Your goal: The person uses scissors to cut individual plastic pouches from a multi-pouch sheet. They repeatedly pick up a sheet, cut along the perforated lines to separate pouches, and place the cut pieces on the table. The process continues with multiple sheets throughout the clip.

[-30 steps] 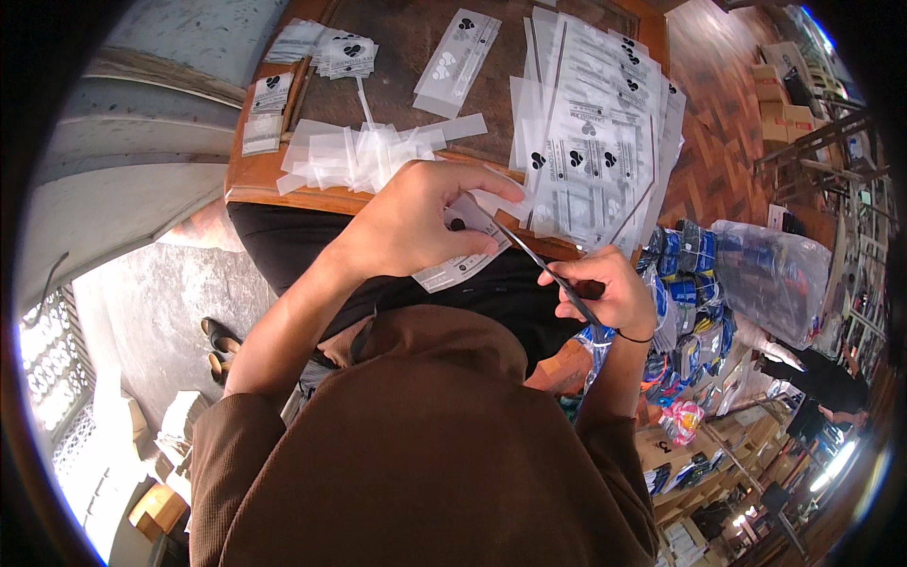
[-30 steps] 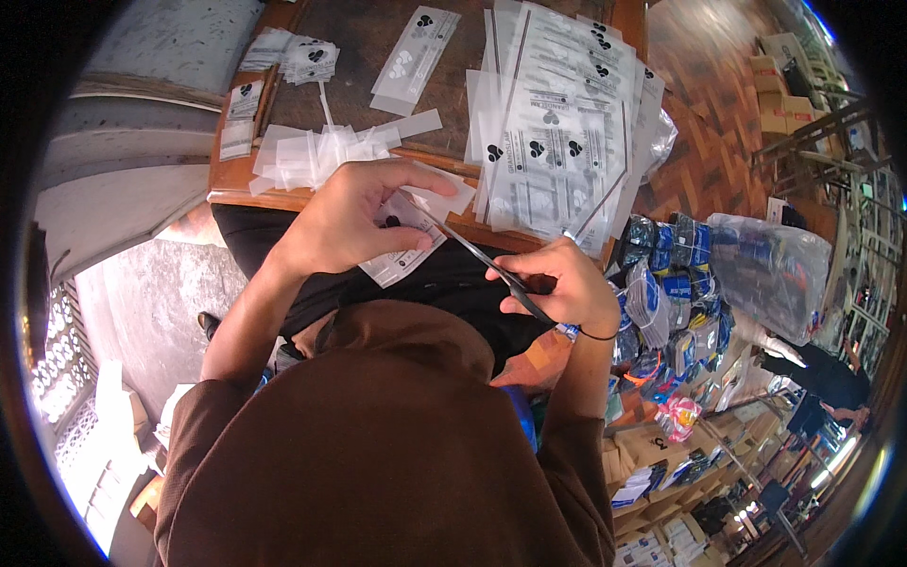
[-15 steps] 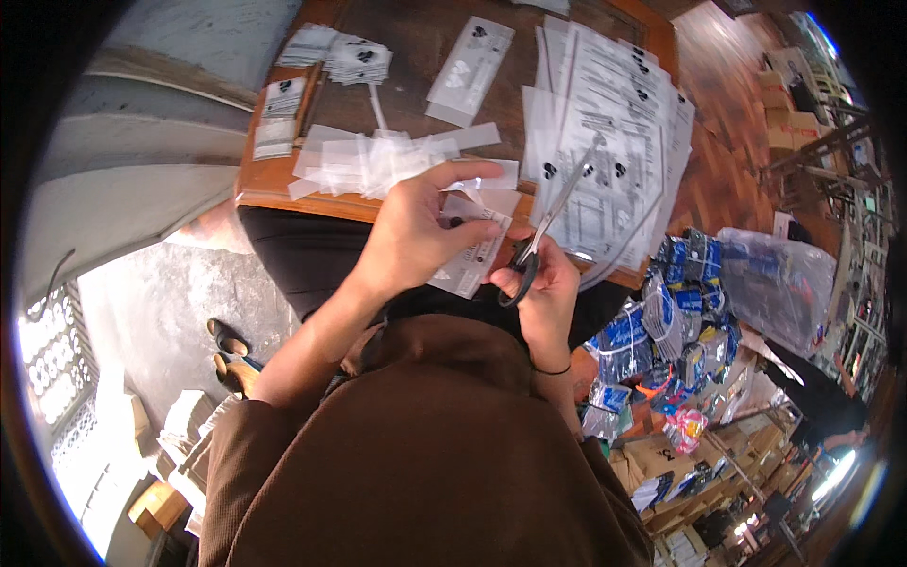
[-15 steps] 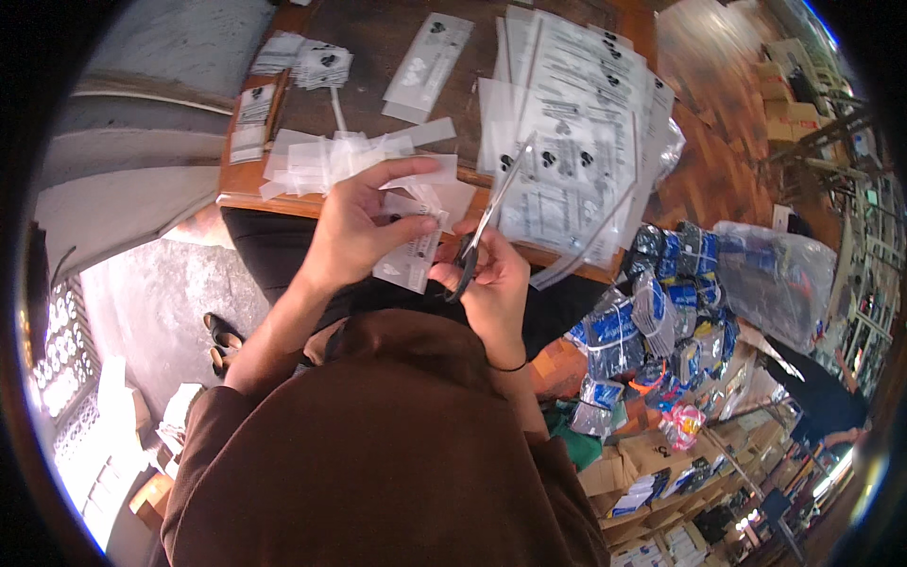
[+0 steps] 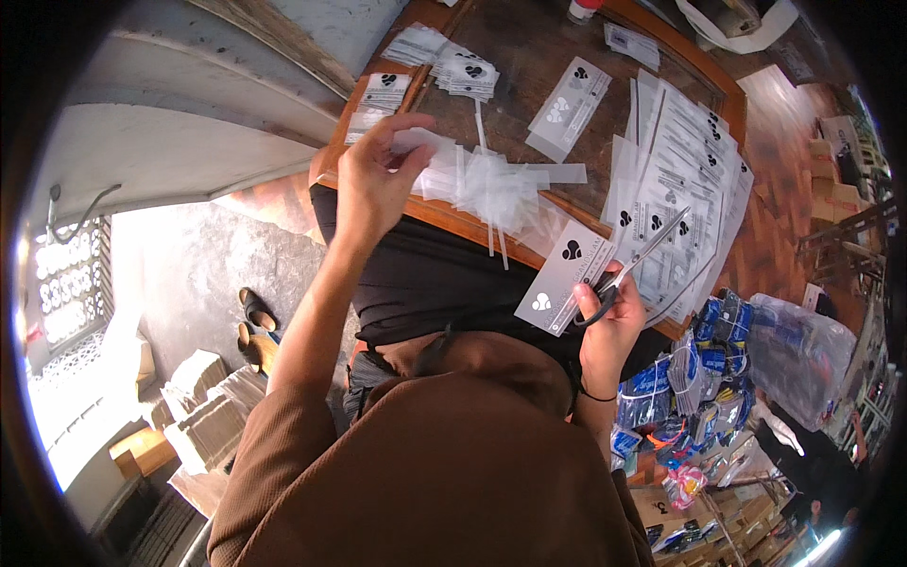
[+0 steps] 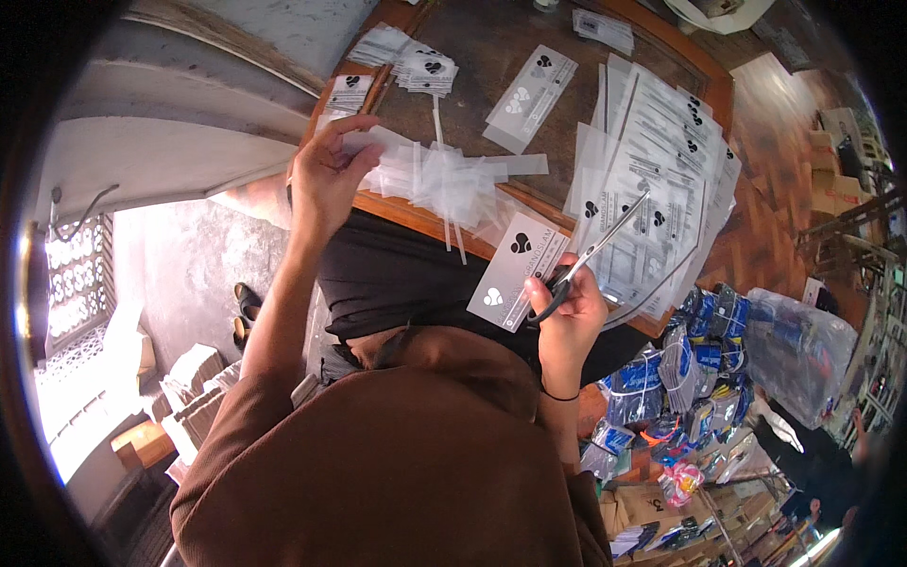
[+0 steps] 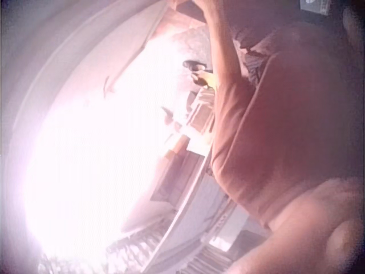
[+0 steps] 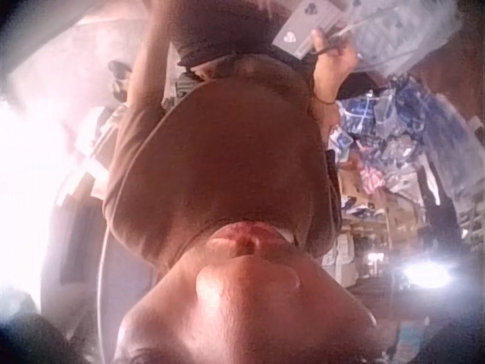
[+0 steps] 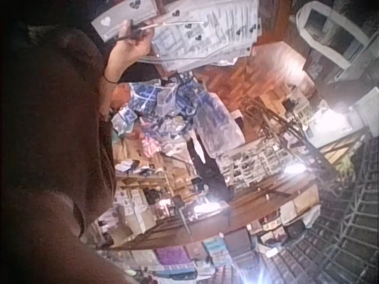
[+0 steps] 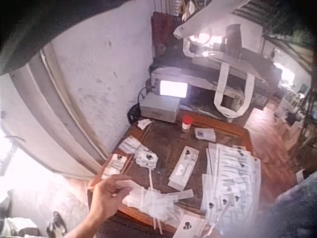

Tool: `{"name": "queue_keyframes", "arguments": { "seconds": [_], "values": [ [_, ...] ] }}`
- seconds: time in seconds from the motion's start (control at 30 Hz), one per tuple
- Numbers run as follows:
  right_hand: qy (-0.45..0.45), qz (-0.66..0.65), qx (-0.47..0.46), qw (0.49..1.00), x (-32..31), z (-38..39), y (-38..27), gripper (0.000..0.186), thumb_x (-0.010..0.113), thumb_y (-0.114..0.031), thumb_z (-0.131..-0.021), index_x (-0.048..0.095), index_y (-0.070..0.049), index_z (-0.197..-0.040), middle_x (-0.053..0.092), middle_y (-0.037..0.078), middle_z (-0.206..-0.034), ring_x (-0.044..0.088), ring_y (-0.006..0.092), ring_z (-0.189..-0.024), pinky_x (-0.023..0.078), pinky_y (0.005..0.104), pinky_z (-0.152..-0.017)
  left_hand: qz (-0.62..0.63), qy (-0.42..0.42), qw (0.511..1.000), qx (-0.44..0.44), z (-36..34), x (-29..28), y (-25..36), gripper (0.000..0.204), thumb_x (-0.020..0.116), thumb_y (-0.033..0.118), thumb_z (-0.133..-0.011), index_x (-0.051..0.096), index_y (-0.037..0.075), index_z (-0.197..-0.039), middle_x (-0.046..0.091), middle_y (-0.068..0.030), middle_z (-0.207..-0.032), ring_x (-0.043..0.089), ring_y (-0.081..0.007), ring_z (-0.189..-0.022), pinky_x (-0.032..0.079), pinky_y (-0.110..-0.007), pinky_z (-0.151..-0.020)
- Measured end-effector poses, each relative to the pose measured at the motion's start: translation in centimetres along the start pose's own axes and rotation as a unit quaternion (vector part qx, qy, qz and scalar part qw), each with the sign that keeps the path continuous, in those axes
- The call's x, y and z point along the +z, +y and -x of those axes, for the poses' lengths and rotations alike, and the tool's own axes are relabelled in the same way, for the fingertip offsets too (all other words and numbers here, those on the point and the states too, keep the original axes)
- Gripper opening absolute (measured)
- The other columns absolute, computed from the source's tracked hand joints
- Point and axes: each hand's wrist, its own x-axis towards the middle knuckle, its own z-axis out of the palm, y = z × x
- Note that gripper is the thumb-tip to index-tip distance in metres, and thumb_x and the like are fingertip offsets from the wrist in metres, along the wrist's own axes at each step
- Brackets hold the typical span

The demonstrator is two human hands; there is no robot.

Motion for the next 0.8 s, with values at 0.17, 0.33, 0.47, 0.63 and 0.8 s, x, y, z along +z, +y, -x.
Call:
{"name": "queue_keyframes", "arguments": {
  "seconds": [0.17,0.33,0.47,0.63,0.8],
  "values": [
    [0.017,-0.032,0.004,0.999,-0.3,-0.1,0.4,0.042,0.080,0.007,-0.086,0.062,0.003,-0.124,0.069,0.005,-0.097,0.068,0.0097,-0.085,0.059,0.0246,-0.076,-0.083,-0.057,0.994,-0.051,1.0,0.2,0.0,0.034,0.078,0.002,-0.091,0.072,0.004,-0.124,0.077,-0.0065,-0.098,0.070,-0.0087,-0.083,0.057,-0.027,-0.076],
    [0.003,-0.031,0.002,1.000,0.1,-0.1,0.2,0.043,0.080,0.007,-0.087,0.061,0.005,-0.125,0.070,0.005,-0.098,0.069,0.0100,-0.084,0.060,0.0255,-0.077,-0.059,-0.101,0.993,-0.032,1.3,2.5,-0.7,0.040,0.079,0.003,-0.089,0.069,0.004,-0.128,0.075,-0.0050,-0.103,0.068,-0.0086,-0.079,0.054,-0.024,-0.070],
    [0.004,-0.047,-0.002,0.999,0.0,-0.1,-0.3,0.043,0.080,0.007,-0.087,0.061,0.005,-0.126,0.069,0.005,-0.100,0.069,0.0105,-0.085,0.060,0.0260,-0.076,-0.195,-0.032,0.978,0.065,0.6,2.7,-0.4,0.047,0.083,0.003,-0.083,0.070,0.008,-0.127,0.073,-0.0093,-0.116,0.068,-0.0127,-0.073,0.053,-0.028,-0.063],
    [0.027,-0.070,0.011,0.997,0.1,-0.7,0.2,0.044,0.080,0.007,-0.087,0.061,0.003,-0.126,0.070,0.005,-0.101,0.068,0.0090,-0.086,0.058,0.0241,-0.077,-0.168,0.006,0.977,0.130,1.7,2.7,0.3,0.037,0.079,-0.003,-0.084,0.070,0.004,-0.120,0.068,-0.0112,-0.116,0.069,-0.0150,-0.074,0.056,-0.029,-0.062],
    [0.026,-0.081,0.002,0.996,1.2,-1.4,-0.5,0.044,0.080,0.007,-0.087,0.061,0.002,-0.126,0.072,0.005,-0.099,0.068,0.0082,-0.084,0.057,0.0233,-0.075,0.096,-0.197,0.976,-0.012,5.8,6.8,2.1,0.021,0.074,-0.001,-0.093,0.071,0.000,-0.114,0.074,-0.0064,-0.108,0.069,-0.0091,-0.093,0.057,-0.026,-0.077]
  ]
}}
